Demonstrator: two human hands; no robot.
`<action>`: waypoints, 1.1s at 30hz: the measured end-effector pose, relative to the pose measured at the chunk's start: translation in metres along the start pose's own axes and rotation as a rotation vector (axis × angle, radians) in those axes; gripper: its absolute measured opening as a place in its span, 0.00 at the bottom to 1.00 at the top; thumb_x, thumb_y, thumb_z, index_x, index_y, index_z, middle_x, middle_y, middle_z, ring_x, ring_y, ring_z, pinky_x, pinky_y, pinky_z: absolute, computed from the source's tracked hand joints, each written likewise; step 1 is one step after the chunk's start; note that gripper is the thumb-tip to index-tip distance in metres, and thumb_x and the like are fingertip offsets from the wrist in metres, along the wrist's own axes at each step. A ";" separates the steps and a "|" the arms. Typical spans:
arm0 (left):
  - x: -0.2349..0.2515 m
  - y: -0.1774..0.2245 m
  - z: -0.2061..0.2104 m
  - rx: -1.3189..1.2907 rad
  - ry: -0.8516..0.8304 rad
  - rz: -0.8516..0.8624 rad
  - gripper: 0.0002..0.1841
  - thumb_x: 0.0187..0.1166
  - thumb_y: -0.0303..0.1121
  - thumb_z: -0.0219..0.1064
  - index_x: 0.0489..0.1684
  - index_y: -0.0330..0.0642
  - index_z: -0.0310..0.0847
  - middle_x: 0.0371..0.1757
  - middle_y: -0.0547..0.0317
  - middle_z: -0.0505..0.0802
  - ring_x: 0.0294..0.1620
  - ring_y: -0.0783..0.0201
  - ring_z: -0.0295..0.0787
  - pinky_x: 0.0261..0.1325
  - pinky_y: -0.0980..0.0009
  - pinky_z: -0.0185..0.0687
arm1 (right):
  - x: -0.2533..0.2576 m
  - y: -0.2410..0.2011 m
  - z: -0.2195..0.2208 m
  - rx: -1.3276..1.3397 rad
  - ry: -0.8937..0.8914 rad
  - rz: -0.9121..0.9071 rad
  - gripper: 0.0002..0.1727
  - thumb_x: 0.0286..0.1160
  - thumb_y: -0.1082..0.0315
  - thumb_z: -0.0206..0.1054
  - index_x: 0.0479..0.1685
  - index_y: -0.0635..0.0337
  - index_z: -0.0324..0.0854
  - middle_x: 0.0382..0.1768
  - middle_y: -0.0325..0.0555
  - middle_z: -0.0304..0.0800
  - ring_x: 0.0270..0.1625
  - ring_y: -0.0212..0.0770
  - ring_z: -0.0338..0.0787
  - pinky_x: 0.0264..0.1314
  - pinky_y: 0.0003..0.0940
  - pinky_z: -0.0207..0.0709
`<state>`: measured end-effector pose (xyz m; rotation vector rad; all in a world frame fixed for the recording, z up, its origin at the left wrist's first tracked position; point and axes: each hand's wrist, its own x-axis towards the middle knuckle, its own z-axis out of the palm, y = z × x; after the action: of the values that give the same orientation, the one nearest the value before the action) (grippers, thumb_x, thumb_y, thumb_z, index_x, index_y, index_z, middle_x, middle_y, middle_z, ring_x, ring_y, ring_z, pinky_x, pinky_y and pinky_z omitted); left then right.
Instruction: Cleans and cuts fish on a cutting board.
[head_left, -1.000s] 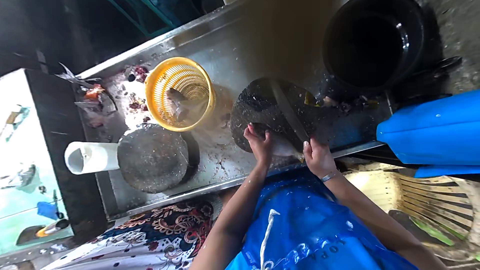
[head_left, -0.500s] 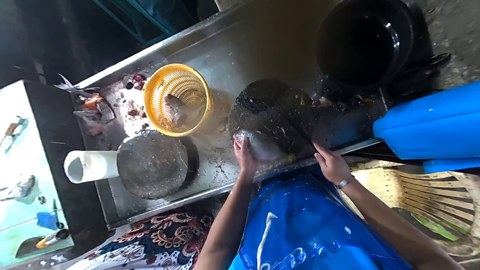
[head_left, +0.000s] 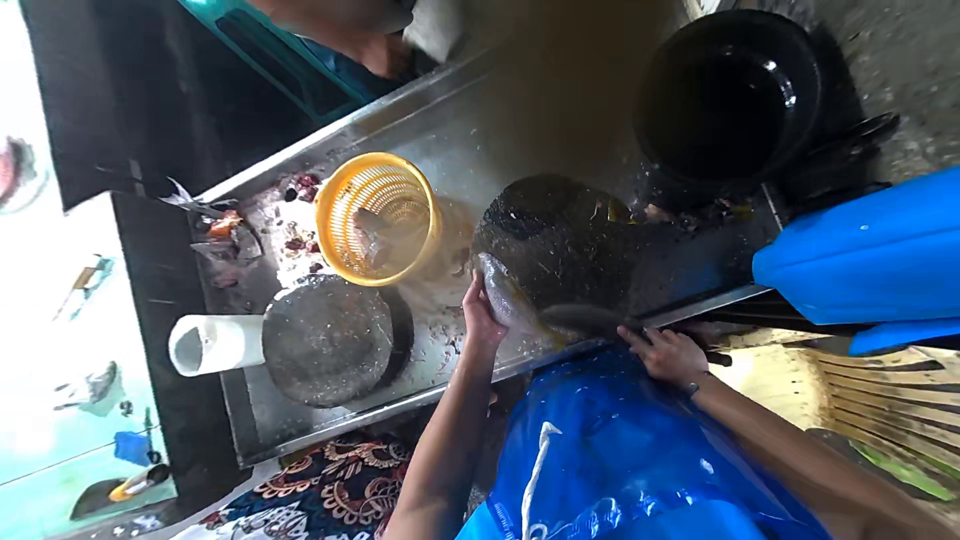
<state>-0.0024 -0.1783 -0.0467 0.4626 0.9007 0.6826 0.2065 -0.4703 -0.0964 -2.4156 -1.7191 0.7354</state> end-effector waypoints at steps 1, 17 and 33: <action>0.004 0.001 0.005 0.053 -0.013 -0.009 0.23 0.92 0.53 0.45 0.64 0.49 0.79 0.48 0.55 0.95 0.47 0.60 0.94 0.50 0.58 0.92 | 0.010 -0.002 -0.012 0.021 -0.063 0.098 0.29 0.92 0.55 0.47 0.92 0.24 0.59 0.67 0.66 0.86 0.61 0.72 0.88 0.57 0.69 0.80; 0.027 -0.024 0.073 2.138 -0.340 0.417 0.32 0.86 0.43 0.66 0.90 0.55 0.62 0.77 0.44 0.83 0.66 0.38 0.87 0.61 0.36 0.84 | 0.023 0.016 -0.077 0.537 0.138 0.354 0.35 0.88 0.42 0.57 0.84 0.56 0.69 0.58 0.63 0.91 0.58 0.60 0.93 0.66 0.62 0.82; 0.004 -0.081 0.022 2.059 -0.123 0.664 0.20 0.84 0.44 0.67 0.69 0.45 0.79 0.63 0.45 0.87 0.64 0.39 0.85 0.56 0.42 0.86 | 0.050 -0.026 -0.153 -0.164 -0.306 0.183 0.17 0.93 0.56 0.50 0.70 0.48 0.76 0.43 0.59 0.92 0.50 0.65 0.94 0.46 0.65 0.85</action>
<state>0.0456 -0.2336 -0.0876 2.6647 1.0635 0.0170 0.2627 -0.3844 0.0307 -2.7190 -1.7340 1.0771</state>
